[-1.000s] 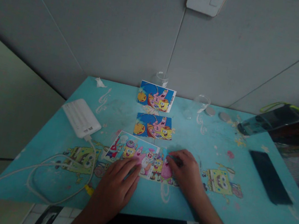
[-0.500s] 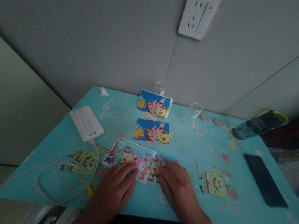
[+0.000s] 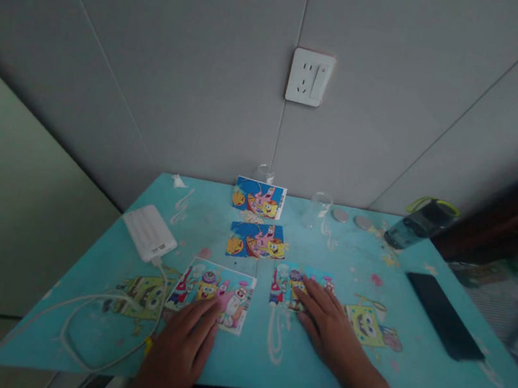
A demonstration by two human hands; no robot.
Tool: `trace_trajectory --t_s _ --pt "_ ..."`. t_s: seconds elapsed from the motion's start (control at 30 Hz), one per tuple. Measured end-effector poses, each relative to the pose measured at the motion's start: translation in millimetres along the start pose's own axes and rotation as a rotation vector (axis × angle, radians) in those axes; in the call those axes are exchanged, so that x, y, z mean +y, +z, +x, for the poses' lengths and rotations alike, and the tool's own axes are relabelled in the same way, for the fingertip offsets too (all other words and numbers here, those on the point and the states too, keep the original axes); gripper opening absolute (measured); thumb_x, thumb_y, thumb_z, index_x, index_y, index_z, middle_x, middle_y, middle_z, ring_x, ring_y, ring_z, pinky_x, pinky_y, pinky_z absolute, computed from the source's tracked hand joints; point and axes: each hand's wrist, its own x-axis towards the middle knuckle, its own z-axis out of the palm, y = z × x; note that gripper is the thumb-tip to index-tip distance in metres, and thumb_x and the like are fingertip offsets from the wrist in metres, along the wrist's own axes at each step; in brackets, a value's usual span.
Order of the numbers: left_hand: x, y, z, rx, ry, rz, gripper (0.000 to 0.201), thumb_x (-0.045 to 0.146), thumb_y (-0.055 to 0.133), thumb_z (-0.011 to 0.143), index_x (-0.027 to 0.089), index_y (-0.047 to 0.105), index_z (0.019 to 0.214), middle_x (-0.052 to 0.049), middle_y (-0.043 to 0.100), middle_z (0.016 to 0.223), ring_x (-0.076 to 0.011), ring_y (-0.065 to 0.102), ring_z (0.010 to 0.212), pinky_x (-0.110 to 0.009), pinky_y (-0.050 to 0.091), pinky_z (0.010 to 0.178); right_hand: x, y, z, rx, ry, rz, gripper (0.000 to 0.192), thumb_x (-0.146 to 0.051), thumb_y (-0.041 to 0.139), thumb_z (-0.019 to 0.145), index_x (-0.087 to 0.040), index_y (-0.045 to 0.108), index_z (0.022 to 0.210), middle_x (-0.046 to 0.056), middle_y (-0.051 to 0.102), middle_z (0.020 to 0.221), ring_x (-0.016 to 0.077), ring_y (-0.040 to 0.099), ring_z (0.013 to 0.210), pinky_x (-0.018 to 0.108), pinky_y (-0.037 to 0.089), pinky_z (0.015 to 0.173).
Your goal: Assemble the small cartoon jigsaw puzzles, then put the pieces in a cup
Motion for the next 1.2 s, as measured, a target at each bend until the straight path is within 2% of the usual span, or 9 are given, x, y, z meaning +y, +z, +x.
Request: trace_trajectory --t_s 0.23,0.4,0.53,0.6,0.7,0.8,1.0,1.13,1.2 --pt "2.1 10.0 -0.6 -0.003 0.072 0.024 0.045 0.023 0.051 0.097 0.021 0.053 0.142 -0.009 0.059 0.142 -0.0253 0.059 0.128 -0.041 0.055 0.104 74.6 -19.3 10.0 0.036 -0.019 0.029 0.045 -0.029 0.053 0.1 -0.03 0.053 0.144 0.009 0.046 0.155 0.0268 0.042 0.143 0.059 0.029 0.119" --pt "22.1 3.6 16.2 0.023 0.178 -0.018 0.042 0.023 0.052 0.096 0.021 0.056 0.138 -0.008 0.066 0.133 -0.0227 0.065 0.119 -0.034 0.059 0.097 93.4 -27.8 18.5 0.067 -0.03 0.025 0.042 -0.029 0.053 0.1 -0.029 0.055 0.142 0.01 0.048 0.153 0.0264 0.044 0.142 0.058 0.029 0.119" --pt "31.9 -8.5 47.5 -0.047 0.209 -0.104 0.045 0.019 0.049 0.097 0.024 0.053 0.141 -0.007 0.064 0.136 -0.0198 0.063 0.122 -0.031 0.057 0.1 60.2 -34.1 29.0 0.104 -0.033 -0.002 0.042 -0.029 0.054 0.099 -0.029 0.056 0.141 0.011 0.052 0.15 0.0298 0.047 0.14 0.063 0.03 0.117" --pt "28.4 -10.9 72.5 -0.038 0.161 -0.098 0.042 0.018 0.047 0.097 0.024 0.056 0.138 -0.007 0.063 0.136 -0.0206 0.062 0.124 -0.035 0.055 0.103 27.9 -33.9 35.4 0.102 -0.048 0.075 0.044 -0.031 0.054 0.099 -0.028 0.054 0.143 0.012 0.056 0.146 0.0286 0.052 0.134 0.055 0.041 0.112" --pt "13.3 -4.3 117.8 -0.007 0.068 -0.057 0.036 0.018 0.045 0.098 0.021 0.062 0.13 -0.009 0.063 0.135 -0.0222 0.06 0.125 -0.041 0.051 0.107 -20.0 -27.1 46.3 -0.038 -0.099 0.153 0.061 -0.045 0.067 0.091 -0.029 0.049 0.147 0.013 0.054 0.147 0.0321 0.052 0.133 0.054 0.042 0.111" --pt "-6.9 14.8 155.3 0.005 0.039 -0.016 0.036 0.02 0.044 0.1 0.018 0.062 0.13 -0.012 0.063 0.133 -0.0238 0.06 0.124 -0.044 0.049 0.107 -48.4 -14.5 57.3 -0.154 -0.129 0.163 0.085 -0.058 0.074 0.081 -0.025 0.042 0.152 0.017 0.045 0.154 0.0375 0.042 0.14 0.057 0.036 0.114" --pt "-39.0 52.3 175.4 -0.007 0.066 -0.008 0.037 0.03 0.05 0.099 0.023 0.062 0.133 -0.011 0.061 0.136 -0.0245 0.059 0.125 -0.043 0.048 0.107 -61.6 4.5 68.9 -0.161 -0.146 0.116 0.094 -0.046 0.085 0.072 -0.019 0.042 0.151 0.018 0.053 0.143 0.0371 0.047 0.132 0.053 0.034 0.114" --pt "-50.9 57.8 177.6 -0.014 0.082 -0.024 0.038 0.03 0.049 0.1 0.022 0.061 0.134 -0.012 0.059 0.139 -0.0254 0.056 0.128 -0.044 0.046 0.109 -69.0 4.3 71.5 -0.165 -0.109 0.086 0.094 -0.036 0.086 0.072 -0.017 0.04 0.152 0.017 0.059 0.13 0.0357 0.054 0.121 0.051 0.042 0.107" --pt "-55.1 57.5 178.3 -0.019 0.094 -0.035 0.038 0.029 0.048 0.1 0.022 0.06 0.135 -0.011 0.058 0.141 -0.0252 0.056 0.129 -0.045 0.045 0.11 -71.1 -1.2 70.9 -0.177 -0.068 0.119 0.082 -0.031 0.083 0.076 -0.018 0.046 0.148 0.015 0.062 0.124 0.033 0.058 0.114 0.046 0.047 0.101"
